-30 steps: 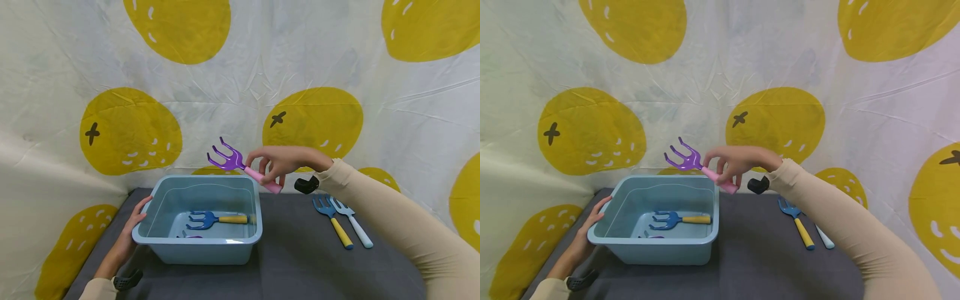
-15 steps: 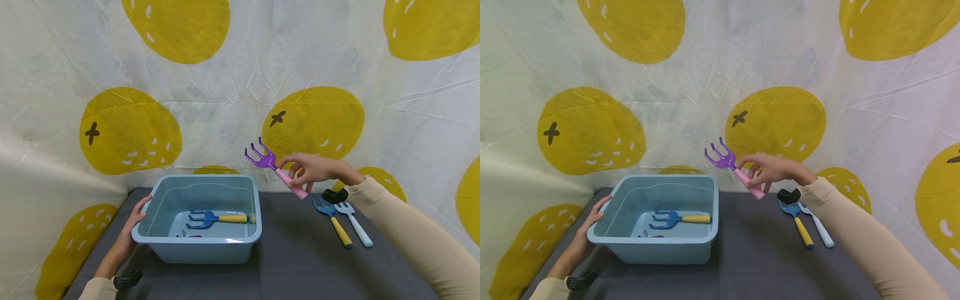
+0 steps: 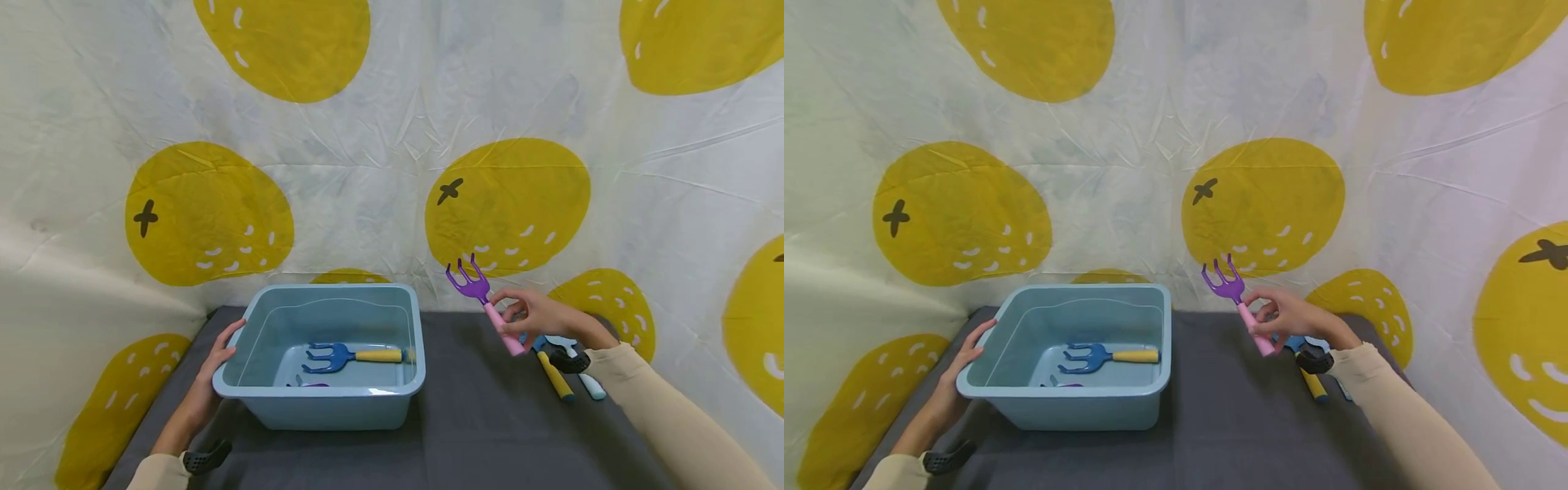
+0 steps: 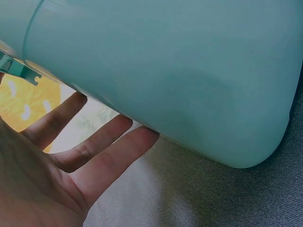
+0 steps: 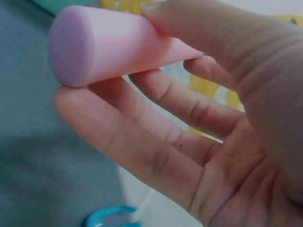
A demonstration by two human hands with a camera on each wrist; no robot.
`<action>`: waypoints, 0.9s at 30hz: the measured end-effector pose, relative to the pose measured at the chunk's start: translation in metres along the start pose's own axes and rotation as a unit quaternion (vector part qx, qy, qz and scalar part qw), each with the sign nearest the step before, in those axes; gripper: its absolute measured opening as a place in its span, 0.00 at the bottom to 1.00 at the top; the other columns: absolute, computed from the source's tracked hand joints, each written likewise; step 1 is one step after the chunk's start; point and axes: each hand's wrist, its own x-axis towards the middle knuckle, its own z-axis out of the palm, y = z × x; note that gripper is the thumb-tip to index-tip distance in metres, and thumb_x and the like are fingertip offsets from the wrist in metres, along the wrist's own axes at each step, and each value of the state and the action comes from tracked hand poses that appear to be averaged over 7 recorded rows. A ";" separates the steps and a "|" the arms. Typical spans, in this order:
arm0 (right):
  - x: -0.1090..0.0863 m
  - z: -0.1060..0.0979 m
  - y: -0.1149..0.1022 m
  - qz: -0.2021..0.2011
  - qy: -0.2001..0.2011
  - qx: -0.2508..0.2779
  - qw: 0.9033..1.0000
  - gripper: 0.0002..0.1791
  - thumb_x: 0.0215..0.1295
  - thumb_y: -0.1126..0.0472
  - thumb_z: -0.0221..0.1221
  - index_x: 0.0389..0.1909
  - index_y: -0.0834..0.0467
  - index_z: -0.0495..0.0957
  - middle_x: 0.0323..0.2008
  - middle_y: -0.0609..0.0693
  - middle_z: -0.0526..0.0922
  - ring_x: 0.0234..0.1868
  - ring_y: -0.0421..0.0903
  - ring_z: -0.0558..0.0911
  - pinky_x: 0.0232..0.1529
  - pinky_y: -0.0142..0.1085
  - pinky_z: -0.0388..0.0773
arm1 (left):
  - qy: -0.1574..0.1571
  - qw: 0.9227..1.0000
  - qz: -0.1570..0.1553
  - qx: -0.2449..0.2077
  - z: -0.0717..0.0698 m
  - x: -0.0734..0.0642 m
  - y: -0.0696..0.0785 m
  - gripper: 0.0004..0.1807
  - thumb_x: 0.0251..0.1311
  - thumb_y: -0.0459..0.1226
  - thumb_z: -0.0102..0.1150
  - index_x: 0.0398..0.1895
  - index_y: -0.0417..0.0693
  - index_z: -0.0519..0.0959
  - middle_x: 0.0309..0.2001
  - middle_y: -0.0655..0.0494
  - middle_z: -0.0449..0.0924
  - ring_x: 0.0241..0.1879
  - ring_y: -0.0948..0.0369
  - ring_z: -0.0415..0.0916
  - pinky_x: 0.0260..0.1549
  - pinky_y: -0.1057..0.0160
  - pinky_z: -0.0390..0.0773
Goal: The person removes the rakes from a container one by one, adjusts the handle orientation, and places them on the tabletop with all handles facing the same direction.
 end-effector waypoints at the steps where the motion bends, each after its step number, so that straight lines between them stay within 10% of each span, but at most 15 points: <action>1: -0.002 0.003 0.007 0.001 0.003 0.008 1.000 0.32 0.67 0.62 0.68 0.68 0.62 0.66 0.41 0.64 0.83 0.36 0.60 0.86 0.28 0.56 0.83 | 0.000 1.000 0.000 0.000 0.000 0.000 0.000 0.33 0.77 0.56 0.31 0.83 0.68 0.44 0.81 0.47 0.34 0.70 0.36 0.49 0.62 0.26 0.58; 15: -0.022 0.034 0.076 0.055 0.018 0.096 0.994 0.32 0.69 0.63 0.66 0.68 0.68 0.62 0.37 0.63 0.83 0.28 0.64 0.86 0.30 0.62 0.81 | 0.001 1.000 -0.016 0.000 -0.001 0.001 0.001 0.34 0.77 0.57 0.31 0.83 0.70 0.43 0.81 0.47 0.32 0.70 0.35 0.48 0.62 0.26 0.58; 27: -0.027 0.043 0.093 0.102 0.021 0.126 0.986 0.32 0.69 0.63 0.66 0.66 0.71 0.62 0.35 0.63 0.85 0.25 0.58 0.86 0.28 0.54 0.84 | -0.001 0.999 -0.039 -0.010 -0.001 0.004 0.007 0.35 0.76 0.58 0.31 0.83 0.70 0.42 0.82 0.47 0.30 0.72 0.35 0.45 0.63 0.23 0.52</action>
